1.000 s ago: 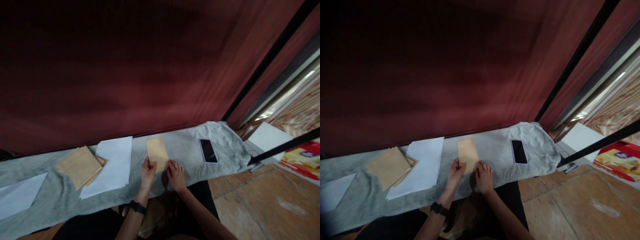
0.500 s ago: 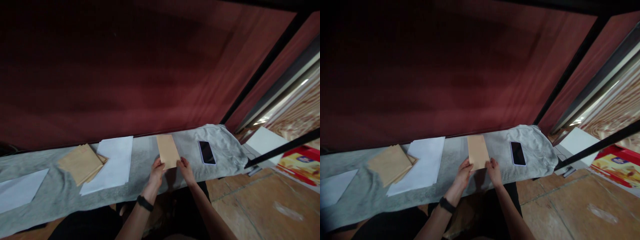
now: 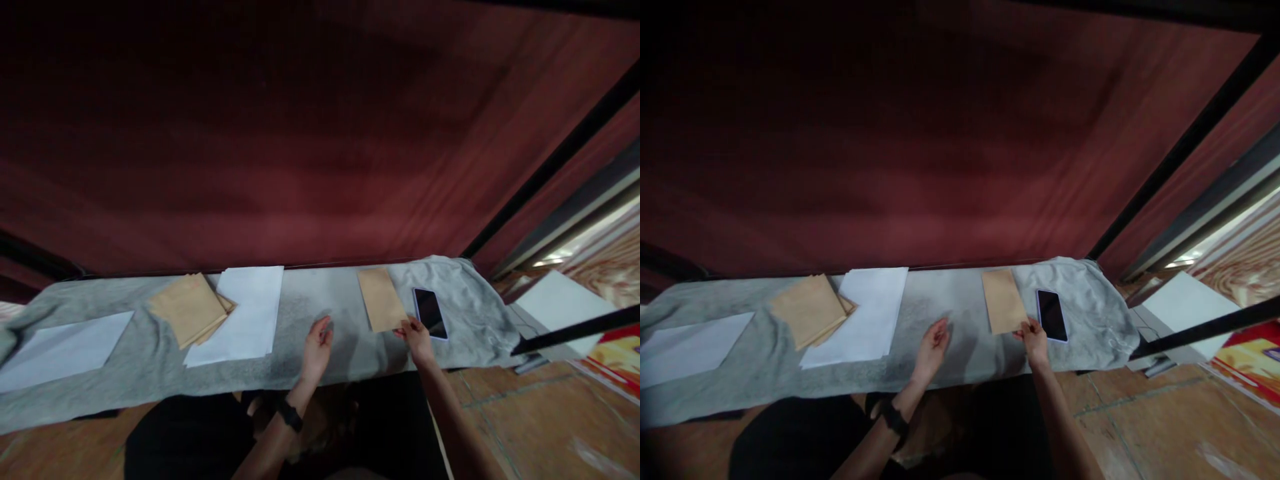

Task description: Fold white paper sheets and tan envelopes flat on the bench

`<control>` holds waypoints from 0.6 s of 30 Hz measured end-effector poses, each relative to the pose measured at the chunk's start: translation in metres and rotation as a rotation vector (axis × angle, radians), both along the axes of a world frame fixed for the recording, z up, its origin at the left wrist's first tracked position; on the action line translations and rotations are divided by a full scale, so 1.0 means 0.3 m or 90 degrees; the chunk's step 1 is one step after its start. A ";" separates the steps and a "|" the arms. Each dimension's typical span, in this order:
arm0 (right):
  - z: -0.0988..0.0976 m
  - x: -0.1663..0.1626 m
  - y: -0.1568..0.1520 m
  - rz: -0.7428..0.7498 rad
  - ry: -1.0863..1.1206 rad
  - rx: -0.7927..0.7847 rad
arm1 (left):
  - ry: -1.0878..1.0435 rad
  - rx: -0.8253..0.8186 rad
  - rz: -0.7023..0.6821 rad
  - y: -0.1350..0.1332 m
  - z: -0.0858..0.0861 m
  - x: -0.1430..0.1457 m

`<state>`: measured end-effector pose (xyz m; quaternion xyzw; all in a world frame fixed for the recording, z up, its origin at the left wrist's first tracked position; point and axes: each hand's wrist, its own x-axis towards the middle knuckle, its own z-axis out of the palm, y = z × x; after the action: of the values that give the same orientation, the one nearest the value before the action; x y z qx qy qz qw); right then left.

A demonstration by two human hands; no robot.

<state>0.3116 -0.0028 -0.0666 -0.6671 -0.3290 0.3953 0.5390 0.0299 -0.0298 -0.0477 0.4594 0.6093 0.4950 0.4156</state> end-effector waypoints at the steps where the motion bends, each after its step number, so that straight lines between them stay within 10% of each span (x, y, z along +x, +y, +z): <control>1: -0.009 0.006 -0.015 -0.004 -0.026 -0.005 | 0.028 0.008 0.013 -0.023 0.003 -0.051; 8: -0.078 -0.092 -0.092 0.124 -0.603 0.159 | 0.723 -0.048 0.198 -0.129 -0.008 -0.380; 18: -0.135 -0.289 -0.116 0.213 -0.775 0.167 | 0.868 -0.226 0.072 -0.121 0.020 -0.444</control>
<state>0.2249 -0.0377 -0.1070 -0.6400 -0.7213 -0.0186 0.2641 -0.1034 -0.0660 -0.0418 0.5600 0.8283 0.0110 -0.0164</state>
